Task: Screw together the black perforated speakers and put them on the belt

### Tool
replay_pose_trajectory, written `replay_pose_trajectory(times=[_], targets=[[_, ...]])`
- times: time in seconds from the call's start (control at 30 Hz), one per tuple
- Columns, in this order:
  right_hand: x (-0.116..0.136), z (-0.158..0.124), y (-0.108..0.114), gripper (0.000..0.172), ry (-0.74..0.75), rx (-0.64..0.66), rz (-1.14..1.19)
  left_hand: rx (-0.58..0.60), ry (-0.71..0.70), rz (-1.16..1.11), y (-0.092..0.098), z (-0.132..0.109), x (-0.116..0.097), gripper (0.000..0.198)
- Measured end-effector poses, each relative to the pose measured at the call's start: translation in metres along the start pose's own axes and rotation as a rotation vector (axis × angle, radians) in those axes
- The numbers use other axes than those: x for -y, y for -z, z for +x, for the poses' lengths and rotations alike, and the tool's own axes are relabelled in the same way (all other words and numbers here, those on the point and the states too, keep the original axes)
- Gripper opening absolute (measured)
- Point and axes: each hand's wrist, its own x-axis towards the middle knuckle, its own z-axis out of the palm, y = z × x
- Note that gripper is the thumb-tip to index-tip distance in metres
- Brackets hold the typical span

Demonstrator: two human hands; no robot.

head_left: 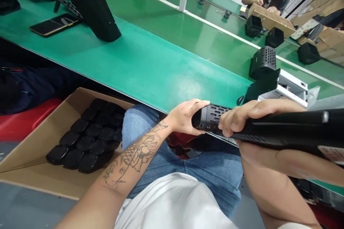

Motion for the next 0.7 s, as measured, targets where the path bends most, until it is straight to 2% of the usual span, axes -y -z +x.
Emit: replay_pose_trajectory(times=[0.07, 0.13, 0.2, 0.27, 0.3, 0.4, 0.43, 0.53, 0.57, 0.7], targets=[[0.004, 0.001, 0.006, 0.036, 0.03, 0.115, -0.034, 0.0, -0.003, 0.001, 0.0, 0.0, 0.001, 0.098], [0.011, 0.002, 0.008, 0.042, -0.047, 0.202, -0.093, 0.004, -0.008, 0.005, 0.0, 0.0, 0.002, 0.099], [0.017, 0.004, 0.006, 0.04, -0.134, 0.167, -0.114, 0.008, -0.009, 0.006, 0.0, -0.001, 0.003, 0.101], [0.02, 0.006, 0.005, 0.035, -0.113, 0.112, -0.085, 0.013, -0.004, 0.005, -0.001, -0.001, 0.004, 0.103], [0.02, 0.007, 0.005, 0.036, -0.097, 0.13, -0.074, 0.015, 0.001, 0.004, -0.001, -0.001, 0.004, 0.103], [0.018, 0.01, 0.015, 0.048, -0.091, 0.309, -0.083, 0.02, 0.008, -0.001, -0.001, -0.002, 0.003, 0.103], [0.017, 0.01, 0.019, 0.05, -0.097, 0.333, -0.094, 0.021, 0.011, -0.003, -0.001, -0.002, 0.003, 0.103], [0.011, 0.01, 0.024, 0.036, -0.089, 0.297, -0.079, 0.018, 0.015, -0.014, -0.001, -0.001, 0.003, 0.102], [0.009, 0.01, 0.022, 0.029, -0.073, 0.264, -0.061, 0.02, 0.019, -0.018, 0.0, -0.001, 0.003, 0.102], [0.006, 0.007, 0.005, 0.022, -0.033, 0.104, 0.046, 0.032, 0.005, -0.052, 0.005, 0.001, 0.001, 0.108]])
